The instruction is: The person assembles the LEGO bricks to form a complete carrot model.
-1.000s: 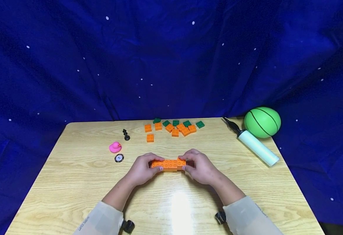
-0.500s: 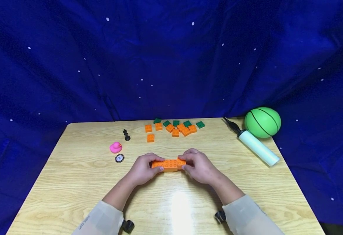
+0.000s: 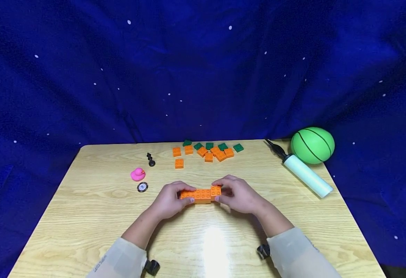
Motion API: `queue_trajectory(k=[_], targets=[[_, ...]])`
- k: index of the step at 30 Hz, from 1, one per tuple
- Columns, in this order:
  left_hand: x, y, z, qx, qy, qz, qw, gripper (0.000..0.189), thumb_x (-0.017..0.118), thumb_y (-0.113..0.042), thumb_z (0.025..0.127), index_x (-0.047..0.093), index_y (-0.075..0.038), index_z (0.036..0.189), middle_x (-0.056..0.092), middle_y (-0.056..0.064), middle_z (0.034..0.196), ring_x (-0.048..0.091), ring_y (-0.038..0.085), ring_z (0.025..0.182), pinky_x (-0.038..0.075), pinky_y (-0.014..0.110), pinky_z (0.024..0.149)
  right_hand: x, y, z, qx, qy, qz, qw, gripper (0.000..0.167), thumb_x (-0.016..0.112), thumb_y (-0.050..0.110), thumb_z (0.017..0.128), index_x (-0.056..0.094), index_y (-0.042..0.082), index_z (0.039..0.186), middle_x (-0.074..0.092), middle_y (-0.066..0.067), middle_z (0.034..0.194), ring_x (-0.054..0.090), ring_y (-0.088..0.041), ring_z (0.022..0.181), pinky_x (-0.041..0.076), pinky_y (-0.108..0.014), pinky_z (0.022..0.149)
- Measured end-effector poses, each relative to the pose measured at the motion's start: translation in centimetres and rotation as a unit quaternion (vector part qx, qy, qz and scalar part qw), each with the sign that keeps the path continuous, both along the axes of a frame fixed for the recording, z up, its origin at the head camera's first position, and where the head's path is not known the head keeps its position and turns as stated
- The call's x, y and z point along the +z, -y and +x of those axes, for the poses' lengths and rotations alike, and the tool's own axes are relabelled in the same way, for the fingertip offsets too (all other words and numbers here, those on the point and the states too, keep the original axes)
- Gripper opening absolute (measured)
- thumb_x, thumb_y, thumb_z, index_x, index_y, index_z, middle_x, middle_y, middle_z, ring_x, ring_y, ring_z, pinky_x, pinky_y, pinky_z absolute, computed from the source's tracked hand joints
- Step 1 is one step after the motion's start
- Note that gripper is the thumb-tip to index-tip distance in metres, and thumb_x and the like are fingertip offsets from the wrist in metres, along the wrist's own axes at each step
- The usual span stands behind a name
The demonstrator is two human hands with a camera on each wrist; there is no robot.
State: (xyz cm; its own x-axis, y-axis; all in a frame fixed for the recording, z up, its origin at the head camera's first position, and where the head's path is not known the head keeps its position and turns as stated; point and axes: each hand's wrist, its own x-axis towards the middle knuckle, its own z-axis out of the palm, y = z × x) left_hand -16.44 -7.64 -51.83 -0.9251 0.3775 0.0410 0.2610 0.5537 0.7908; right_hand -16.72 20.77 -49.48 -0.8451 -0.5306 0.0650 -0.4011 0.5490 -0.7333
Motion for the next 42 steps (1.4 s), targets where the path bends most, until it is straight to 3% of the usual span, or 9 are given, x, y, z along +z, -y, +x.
queue_trajectory(k=[9, 22, 35, 42], targets=[[-0.1, -0.1, 0.1, 0.001, 0.001, 0.000, 1.0000, 0.026, 0.082, -0.021, 0.091, 0.079, -0.021, 0.118, 0.072, -0.006, 0.116, 0.063, 0.019, 0.120, 0.045, 0.042, 0.110, -0.2, -0.5, -1.4, -0.022, 0.000, -0.021, 0.9995, 0.036, 0.069, 0.026, 0.102, 0.068, 0.005, 0.131, 0.068, -0.012, 0.122, 0.068, -0.019, 0.103, 0.057, -0.039, 0.089], [0.3, -0.1, 0.1, -0.001, 0.000, -0.006, 1.0000, 0.025, 0.081, -0.021, 0.092, 0.079, -0.021, 0.117, 0.071, -0.006, 0.116, 0.063, 0.019, 0.119, 0.046, 0.043, 0.109, -0.3, -0.1, -3.6, -0.057, -0.023, 0.010, 0.9980, 0.034, 0.064, 0.024, 0.105, 0.067, 0.005, 0.133, 0.068, -0.010, 0.123, 0.064, -0.021, 0.105, 0.057, -0.042, 0.088], [0.3, -0.1, 0.1, 0.001, 0.008, -0.004, 1.0000, 0.025, 0.081, -0.020, 0.092, 0.079, -0.021, 0.117, 0.071, -0.005, 0.117, 0.062, 0.020, 0.121, 0.045, 0.043, 0.110, -0.2, -0.8, -7.2, -0.104, -0.055, 0.044, 0.9920, 0.035, 0.068, 0.018, 0.102, 0.067, 0.002, 0.133, 0.066, -0.014, 0.126, 0.066, -0.026, 0.101, 0.056, -0.041, 0.076], [0.1, -0.1, 0.1, 0.002, 0.008, -0.009, 0.9999, 0.026, 0.081, -0.021, 0.092, 0.078, -0.021, 0.118, 0.071, -0.006, 0.118, 0.062, 0.020, 0.122, 0.045, 0.042, 0.111, -0.1, -1.1, -8.8, -0.130, -0.061, 0.055, 0.9882, 0.036, 0.070, 0.016, 0.100, 0.066, 0.002, 0.133, 0.065, -0.015, 0.127, 0.064, -0.033, 0.107, 0.057, -0.047, 0.084]])
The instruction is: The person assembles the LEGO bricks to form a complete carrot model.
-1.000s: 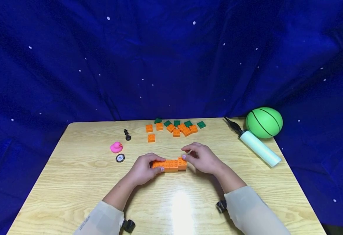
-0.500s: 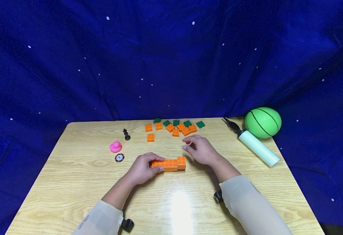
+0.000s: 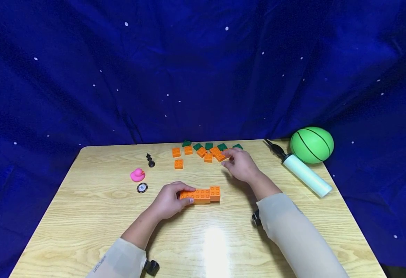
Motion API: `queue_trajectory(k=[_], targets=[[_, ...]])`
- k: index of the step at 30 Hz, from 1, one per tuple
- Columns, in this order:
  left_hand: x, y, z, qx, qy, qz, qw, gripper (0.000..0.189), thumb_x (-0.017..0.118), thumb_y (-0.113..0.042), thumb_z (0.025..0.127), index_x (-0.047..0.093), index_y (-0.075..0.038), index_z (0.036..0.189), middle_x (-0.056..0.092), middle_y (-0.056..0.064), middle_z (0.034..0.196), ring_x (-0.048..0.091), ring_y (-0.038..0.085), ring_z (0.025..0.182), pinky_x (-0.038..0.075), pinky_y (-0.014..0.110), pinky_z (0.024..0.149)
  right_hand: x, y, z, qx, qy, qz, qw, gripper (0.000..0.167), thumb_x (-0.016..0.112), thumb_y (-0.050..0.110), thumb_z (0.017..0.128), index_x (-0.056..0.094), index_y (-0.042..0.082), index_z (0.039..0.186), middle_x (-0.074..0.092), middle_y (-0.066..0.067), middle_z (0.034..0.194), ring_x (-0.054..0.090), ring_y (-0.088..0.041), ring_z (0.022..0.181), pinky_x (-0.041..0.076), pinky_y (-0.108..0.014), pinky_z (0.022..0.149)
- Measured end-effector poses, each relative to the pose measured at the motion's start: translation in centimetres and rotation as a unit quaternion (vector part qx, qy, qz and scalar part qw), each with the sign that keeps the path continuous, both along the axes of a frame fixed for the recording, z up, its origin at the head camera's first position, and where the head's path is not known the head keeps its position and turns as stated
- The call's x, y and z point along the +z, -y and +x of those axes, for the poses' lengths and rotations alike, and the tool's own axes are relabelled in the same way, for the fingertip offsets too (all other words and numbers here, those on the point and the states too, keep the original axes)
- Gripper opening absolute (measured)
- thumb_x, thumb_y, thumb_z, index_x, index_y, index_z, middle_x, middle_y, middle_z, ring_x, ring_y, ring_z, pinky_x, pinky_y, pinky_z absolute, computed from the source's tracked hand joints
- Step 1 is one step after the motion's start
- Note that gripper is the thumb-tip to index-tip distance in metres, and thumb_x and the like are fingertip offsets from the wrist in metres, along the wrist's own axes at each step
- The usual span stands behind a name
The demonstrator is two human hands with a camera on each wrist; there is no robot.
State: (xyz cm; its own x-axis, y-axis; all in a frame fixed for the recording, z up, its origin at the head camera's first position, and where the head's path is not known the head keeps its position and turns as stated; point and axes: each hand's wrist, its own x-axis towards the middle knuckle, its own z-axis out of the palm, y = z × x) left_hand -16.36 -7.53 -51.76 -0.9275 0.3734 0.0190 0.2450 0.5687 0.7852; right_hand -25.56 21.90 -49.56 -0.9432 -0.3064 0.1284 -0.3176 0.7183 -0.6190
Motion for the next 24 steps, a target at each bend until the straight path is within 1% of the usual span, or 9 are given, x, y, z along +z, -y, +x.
queue_trajectory(k=[3, 8, 17, 24], targets=[[0.0, 0.1, 0.0, 0.000, -0.001, 0.001, 1.0000, 0.026, 0.081, -0.021, 0.092, 0.078, -0.021, 0.118, 0.071, -0.006, 0.118, 0.062, 0.020, 0.122, 0.044, 0.042, 0.111, -0.1, -0.1, -0.6, -0.003, -0.005, 0.000, 1.0000, 0.038, 0.072, 0.012, 0.098, 0.066, 0.000, 0.133, 0.065, -0.016, 0.125, 0.064, -0.035, 0.109, 0.056, -0.048, 0.088], [0.1, 0.1, 0.0, -0.003, -0.005, 0.004, 1.0000, 0.026, 0.082, -0.021, 0.092, 0.078, -0.021, 0.118, 0.071, -0.006, 0.118, 0.062, 0.021, 0.122, 0.045, 0.042, 0.111, -0.5, -0.5, -1.8, -0.013, -0.001, 0.013, 0.9998, 0.040, 0.073, 0.011, 0.096, 0.066, 0.001, 0.134, 0.064, -0.018, 0.126, 0.064, -0.037, 0.111, 0.054, -0.051, 0.093], [0.0, 0.1, 0.1, -0.001, -0.004, 0.006, 1.0000, 0.026, 0.081, -0.021, 0.092, 0.078, -0.022, 0.118, 0.071, -0.007, 0.117, 0.062, 0.019, 0.121, 0.045, 0.042, 0.110, -1.3, -1.1, -3.7, -0.035, 0.008, 0.030, 0.9989, 0.049, 0.078, 0.008, 0.092, 0.062, 0.000, 0.138, 0.059, -0.023, 0.137, 0.059, -0.040, 0.122, 0.048, -0.053, 0.104], [0.0, 0.1, 0.0, -0.005, -0.005, 0.009, 0.9999, 0.027, 0.082, -0.021, 0.092, 0.078, -0.022, 0.118, 0.071, -0.007, 0.117, 0.062, 0.020, 0.121, 0.045, 0.043, 0.110, -1.7, -1.2, -4.5, -0.045, 0.038, 0.042, 0.9974, 0.055, 0.076, 0.010, 0.094, 0.057, 0.001, 0.144, 0.055, -0.023, 0.145, 0.055, -0.040, 0.127, 0.045, -0.054, 0.107]])
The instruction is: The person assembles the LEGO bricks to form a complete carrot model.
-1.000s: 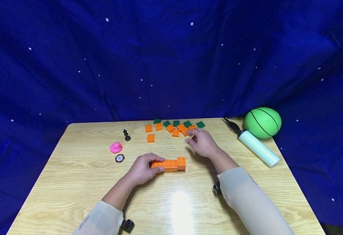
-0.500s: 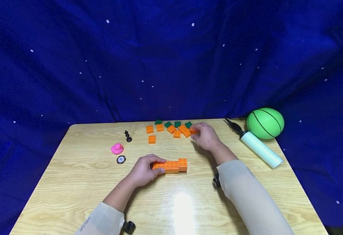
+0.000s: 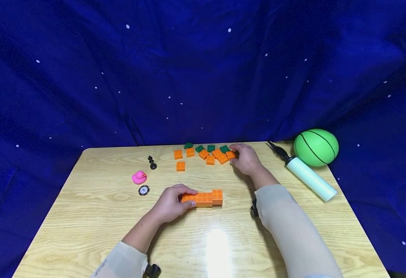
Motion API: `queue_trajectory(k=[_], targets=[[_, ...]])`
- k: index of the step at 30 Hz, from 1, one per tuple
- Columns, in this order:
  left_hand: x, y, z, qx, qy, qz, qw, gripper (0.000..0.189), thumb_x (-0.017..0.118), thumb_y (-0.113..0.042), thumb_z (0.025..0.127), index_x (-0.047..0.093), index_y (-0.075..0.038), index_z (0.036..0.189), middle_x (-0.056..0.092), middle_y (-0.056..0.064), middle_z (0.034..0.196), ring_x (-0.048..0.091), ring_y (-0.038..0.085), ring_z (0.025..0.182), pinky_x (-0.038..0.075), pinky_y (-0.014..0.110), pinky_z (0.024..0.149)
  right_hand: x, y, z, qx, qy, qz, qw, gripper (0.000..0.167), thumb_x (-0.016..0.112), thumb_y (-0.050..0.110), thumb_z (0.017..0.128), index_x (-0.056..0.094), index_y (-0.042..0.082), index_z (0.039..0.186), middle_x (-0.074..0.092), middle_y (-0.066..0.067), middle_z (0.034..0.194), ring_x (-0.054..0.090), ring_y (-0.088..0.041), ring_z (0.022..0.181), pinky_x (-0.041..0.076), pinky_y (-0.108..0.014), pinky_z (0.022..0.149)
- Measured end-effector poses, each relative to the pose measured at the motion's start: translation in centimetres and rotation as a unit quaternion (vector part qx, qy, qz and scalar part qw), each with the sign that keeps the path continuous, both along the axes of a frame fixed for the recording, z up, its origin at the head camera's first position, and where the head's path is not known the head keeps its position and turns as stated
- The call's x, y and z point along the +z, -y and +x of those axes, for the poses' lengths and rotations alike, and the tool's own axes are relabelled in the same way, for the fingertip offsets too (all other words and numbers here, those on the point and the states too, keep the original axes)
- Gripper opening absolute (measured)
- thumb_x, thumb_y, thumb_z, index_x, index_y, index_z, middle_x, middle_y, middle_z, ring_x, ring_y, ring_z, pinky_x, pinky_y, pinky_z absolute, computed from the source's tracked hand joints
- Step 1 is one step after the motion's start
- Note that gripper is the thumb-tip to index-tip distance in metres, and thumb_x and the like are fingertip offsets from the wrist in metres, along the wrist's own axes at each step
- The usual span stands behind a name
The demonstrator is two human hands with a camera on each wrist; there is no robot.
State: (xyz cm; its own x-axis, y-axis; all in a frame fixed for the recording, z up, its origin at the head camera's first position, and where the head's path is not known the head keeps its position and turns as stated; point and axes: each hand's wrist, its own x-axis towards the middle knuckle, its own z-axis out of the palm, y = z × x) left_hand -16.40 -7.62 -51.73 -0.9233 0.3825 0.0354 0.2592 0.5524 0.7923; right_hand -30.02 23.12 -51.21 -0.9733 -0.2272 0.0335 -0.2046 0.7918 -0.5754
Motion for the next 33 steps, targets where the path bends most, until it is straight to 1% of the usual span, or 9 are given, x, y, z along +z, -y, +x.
queue_trajectory(k=[6, 13, 18, 21, 24, 29, 33], targets=[[-0.3, 0.1, -0.1, 0.001, -0.005, 0.002, 1.0000, 0.027, 0.082, -0.021, 0.091, 0.078, -0.022, 0.118, 0.071, -0.009, 0.115, 0.062, 0.018, 0.121, 0.046, 0.041, 0.109, -0.5, 0.3, -0.5, -0.001, -0.007, 0.001, 1.0000, 0.051, 0.075, 0.006, 0.094, 0.059, 0.001, 0.143, 0.058, -0.024, 0.142, 0.059, -0.040, 0.124, 0.048, -0.053, 0.103], [-0.5, 0.0, -0.2, 0.002, -0.003, 0.001, 1.0000, 0.027, 0.083, -0.021, 0.091, 0.079, -0.022, 0.117, 0.071, -0.009, 0.115, 0.062, 0.018, 0.120, 0.046, 0.040, 0.110, -0.9, 0.4, -0.6, 0.000, -0.017, 0.012, 0.9998, 0.041, 0.075, 0.006, 0.094, 0.067, 0.002, 0.134, 0.062, -0.022, 0.137, 0.061, -0.039, 0.119, 0.049, -0.052, 0.101], [-0.4, 0.1, -0.2, 0.000, -0.006, 0.002, 1.0000, 0.027, 0.082, -0.021, 0.091, 0.078, -0.022, 0.118, 0.071, -0.008, 0.115, 0.063, 0.018, 0.120, 0.046, 0.040, 0.110, -0.8, 0.4, -0.3, 0.006, -0.014, 0.013, 0.9998, 0.037, 0.076, 0.007, 0.094, 0.070, 0.002, 0.130, 0.063, -0.021, 0.132, 0.063, -0.034, 0.104, 0.051, -0.049, 0.093], [-0.3, 0.1, -0.2, 0.000, -0.007, 0.002, 1.0000, 0.027, 0.082, -0.021, 0.091, 0.079, -0.022, 0.118, 0.071, -0.008, 0.115, 0.063, 0.018, 0.120, 0.046, 0.040, 0.110, -0.6, 0.2, 0.0, 0.009, -0.006, 0.012, 0.9999, 0.037, 0.076, 0.008, 0.094, 0.070, 0.002, 0.130, 0.063, -0.021, 0.130, 0.063, -0.031, 0.099, 0.051, -0.048, 0.089], [-0.3, 0.1, -0.2, 0.000, -0.006, 0.002, 1.0000, 0.027, 0.082, -0.021, 0.091, 0.079, -0.022, 0.118, 0.071, -0.008, 0.115, 0.063, 0.018, 0.120, 0.046, 0.040, 0.109, -0.4, 0.0, 0.2, 0.009, -0.004, 0.011, 0.9999, 0.038, 0.077, 0.010, 0.094, 0.070, 0.003, 0.130, 0.062, -0.020, 0.130, 0.062, -0.031, 0.099, 0.051, -0.048, 0.090], [-0.3, 0.1, -0.1, 0.001, -0.007, 0.000, 1.0000, 0.027, 0.082, -0.021, 0.091, 0.078, -0.022, 0.118, 0.071, -0.008, 0.116, 0.063, 0.018, 0.120, 0.045, 0.040, 0.110, -0.3, -0.2, 0.5, 0.010, -0.016, 0.011, 0.9998, 0.038, 0.078, 0.010, 0.093, 0.070, 0.003, 0.129, 0.063, -0.019, 0.127, 0.062, -0.030, 0.101, 0.051, -0.048, 0.090], [-0.4, 0.0, -0.2, 0.001, -0.010, -0.003, 0.9999, 0.027, 0.082, -0.020, 0.091, 0.078, -0.022, 0.118, 0.071, -0.007, 0.116, 0.063, 0.018, 0.120, 0.045, 0.041, 0.111, 0.0, -0.3, 0.9, 0.019, -0.028, 0.012, 0.9994, 0.038, 0.078, 0.011, 0.093, 0.071, 0.003, 0.130, 0.064, -0.018, 0.126, 0.061, -0.032, 0.102, 0.050, -0.049, 0.092]])
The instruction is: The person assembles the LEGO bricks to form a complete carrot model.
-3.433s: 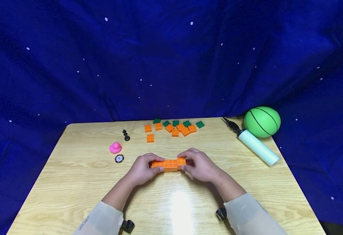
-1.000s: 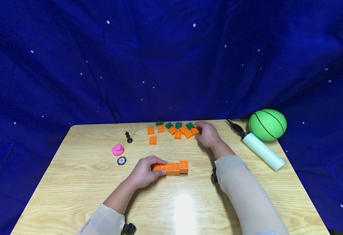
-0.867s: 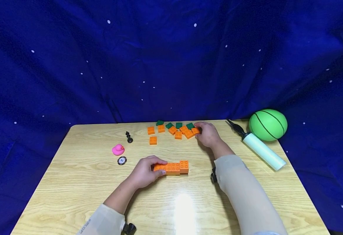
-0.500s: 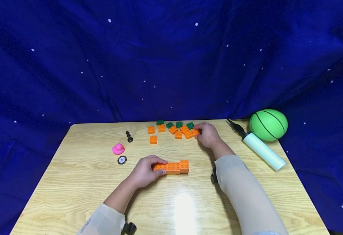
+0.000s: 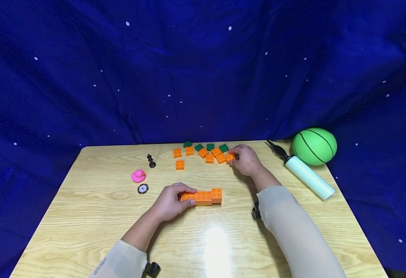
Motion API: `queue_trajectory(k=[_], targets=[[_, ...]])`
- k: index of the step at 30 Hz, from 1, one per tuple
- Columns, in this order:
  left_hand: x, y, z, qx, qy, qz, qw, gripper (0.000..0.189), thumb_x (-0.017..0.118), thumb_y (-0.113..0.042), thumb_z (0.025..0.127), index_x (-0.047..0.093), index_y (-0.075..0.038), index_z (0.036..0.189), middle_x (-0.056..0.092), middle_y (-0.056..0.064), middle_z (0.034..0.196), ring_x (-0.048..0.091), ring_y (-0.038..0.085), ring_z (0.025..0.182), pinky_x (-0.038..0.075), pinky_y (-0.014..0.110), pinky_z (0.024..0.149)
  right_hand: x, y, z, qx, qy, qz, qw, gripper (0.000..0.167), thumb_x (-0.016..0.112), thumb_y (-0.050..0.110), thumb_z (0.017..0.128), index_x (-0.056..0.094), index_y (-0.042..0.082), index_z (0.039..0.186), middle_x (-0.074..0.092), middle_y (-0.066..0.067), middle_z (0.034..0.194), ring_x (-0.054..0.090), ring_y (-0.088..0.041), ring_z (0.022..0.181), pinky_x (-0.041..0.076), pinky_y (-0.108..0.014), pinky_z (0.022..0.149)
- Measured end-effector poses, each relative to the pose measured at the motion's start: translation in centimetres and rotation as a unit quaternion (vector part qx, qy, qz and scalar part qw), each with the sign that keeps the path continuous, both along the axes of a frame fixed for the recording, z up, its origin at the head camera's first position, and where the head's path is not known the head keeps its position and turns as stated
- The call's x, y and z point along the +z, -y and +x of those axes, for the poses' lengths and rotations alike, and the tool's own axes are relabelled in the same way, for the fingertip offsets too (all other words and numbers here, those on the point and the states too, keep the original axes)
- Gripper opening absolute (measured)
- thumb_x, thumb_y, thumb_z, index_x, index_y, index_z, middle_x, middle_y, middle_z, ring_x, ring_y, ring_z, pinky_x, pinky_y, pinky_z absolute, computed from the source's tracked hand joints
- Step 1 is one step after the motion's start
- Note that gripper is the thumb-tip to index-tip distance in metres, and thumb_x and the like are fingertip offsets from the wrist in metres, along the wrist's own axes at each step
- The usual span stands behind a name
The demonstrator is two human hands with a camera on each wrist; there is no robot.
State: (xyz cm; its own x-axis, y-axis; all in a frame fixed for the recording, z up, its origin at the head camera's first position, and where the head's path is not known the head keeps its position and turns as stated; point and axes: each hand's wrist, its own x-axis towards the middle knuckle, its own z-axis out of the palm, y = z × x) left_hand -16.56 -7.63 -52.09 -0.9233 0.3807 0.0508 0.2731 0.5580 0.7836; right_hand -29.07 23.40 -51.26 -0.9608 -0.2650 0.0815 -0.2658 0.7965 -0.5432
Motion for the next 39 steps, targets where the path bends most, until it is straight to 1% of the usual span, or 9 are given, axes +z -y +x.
queue_trajectory(k=[4, 7, 10, 13, 19, 23, 27, 33, 39], targets=[[0.0, 0.0, 0.0, 0.000, 0.002, 0.002, 1.0000, 0.027, 0.082, -0.020, 0.091, 0.078, -0.022, 0.118, 0.071, -0.007, 0.116, 0.063, 0.019, 0.120, 0.045, 0.042, 0.111, 0.3, -0.1, 0.5, 0.008, -0.002, -0.002, 1.0000, 0.040, 0.079, 0.013, 0.093, 0.070, 0.004, 0.131, 0.064, -0.017, 0.126, 0.062, -0.035, 0.110, 0.050, -0.052, 0.097], [0.0, 0.0, 0.0, 0.001, 0.004, 0.003, 1.0000, 0.027, 0.083, -0.019, 0.091, 0.079, -0.022, 0.117, 0.071, -0.007, 0.116, 0.063, 0.018, 0.119, 0.045, 0.042, 0.110, 0.4, -0.2, 0.8, 0.009, -0.005, -0.006, 0.9999, 0.039, 0.079, 0.014, 0.093, 0.071, 0.006, 0.130, 0.065, -0.015, 0.126, 0.062, -0.036, 0.113, 0.050, -0.052, 0.098], [0.1, 0.0, 0.0, 0.003, 0.007, 0.001, 1.0000, 0.027, 0.083, -0.019, 0.091, 0.079, -0.021, 0.117, 0.071, -0.006, 0.115, 0.063, 0.018, 0.118, 0.046, 0.041, 0.109, 0.6, -0.1, 1.2, 0.011, -0.008, -0.011, 0.9998, 0.038, 0.079, 0.015, 0.093, 0.071, 0.006, 0.129, 0.065, -0.014, 0.125, 0.063, -0.036, 0.113, 0.051, -0.053, 0.098], [0.2, 0.0, 0.1, 0.004, 0.009, 0.001, 0.9999, 0.027, 0.083, -0.019, 0.090, 0.079, -0.021, 0.116, 0.072, -0.006, 0.115, 0.063, 0.018, 0.118, 0.047, 0.041, 0.108, 0.9, 0.1, 1.8, 0.014, -0.002, -0.018, 0.9997, 0.037, 0.079, 0.016, 0.094, 0.071, 0.008, 0.129, 0.064, -0.013, 0.125, 0.063, -0.037, 0.114, 0.051, -0.054, 0.098], [0.3, 0.0, 0.0, 0.002, 0.002, 0.002, 1.0000, 0.026, 0.083, -0.019, 0.090, 0.079, -0.020, 0.116, 0.072, -0.005, 0.115, 0.063, 0.020, 0.118, 0.047, 0.043, 0.108, 1.5, 0.4, 2.9, 0.021, 0.004, -0.029, 0.9993, 0.038, 0.077, 0.018, 0.095, 0.070, 0.009, 0.131, 0.064, -0.011, 0.128, 0.062, -0.039, 0.117, 0.052, -0.055, 0.098], [0.3, -0.1, 0.0, 0.002, 0.003, -0.001, 1.0000, 0.026, 0.083, -0.019, 0.090, 0.079, -0.020, 0.116, 0.072, -0.006, 0.114, 0.063, 0.019, 0.118, 0.046, 0.041, 0.109, 2.0, 0.7, 3.6, 0.035, -0.002, -0.034, 0.9988, 0.039, 0.077, 0.020, 0.096, 0.069, 0.009, 0.133, 0.064, -0.011, 0.129, 0.061, -0.039, 0.117, 0.052, -0.055, 0.097], [0.2, -0.1, -0.1, 0.002, 0.002, -0.001, 1.0000, 0.026, 0.083, -0.020, 0.090, 0.079, -0.020, 0.116, 0.072, -0.006, 0.114, 0.063, 0.019, 0.119, 0.046, 0.041, 0.109, 2.5, 1.2, 4.4, 0.047, -0.009, -0.042, 0.9980, 0.039, 0.077, 0.022, 0.096, 0.070, 0.009, 0.133, 0.064, -0.010, 0.130, 0.060, -0.036, 0.116, 0.052, -0.054, 0.094], [0.1, -0.1, 0.0, 0.005, 0.009, 0.001, 0.9999, 0.026, 0.083, -0.020, 0.090, 0.079, -0.022, 0.116, 0.071, -0.007, 0.114, 0.063, 0.019, 0.119, 0.046, 0.041, 0.110, 2.7, 2.0, 5.6, 0.062, -0.013, -0.046, 0.9970, 0.038, 0.078, 0.022, 0.095, 0.071, 0.012, 0.131, 0.064, -0.007, 0.128, 0.059, -0.032, 0.116, 0.053, -0.050, 0.090], [0.1, -0.1, 0.0, 0.007, 0.014, -0.001, 0.9999, 0.026, 0.083, -0.021, 0.091, 0.079, -0.023, 0.116, 0.071, -0.007, 0.115, 0.062, 0.019, 0.121, 0.045, 0.042, 0.110, 3.0, 2.8, 6.7, 0.090, -0.026, -0.059, 0.9938, 0.037, 0.080, 0.021, 0.094, 0.072, 0.012, 0.129, 0.065, -0.007, 0.126, 0.061, -0.032, 0.113, 0.055, -0.050, 0.091]])
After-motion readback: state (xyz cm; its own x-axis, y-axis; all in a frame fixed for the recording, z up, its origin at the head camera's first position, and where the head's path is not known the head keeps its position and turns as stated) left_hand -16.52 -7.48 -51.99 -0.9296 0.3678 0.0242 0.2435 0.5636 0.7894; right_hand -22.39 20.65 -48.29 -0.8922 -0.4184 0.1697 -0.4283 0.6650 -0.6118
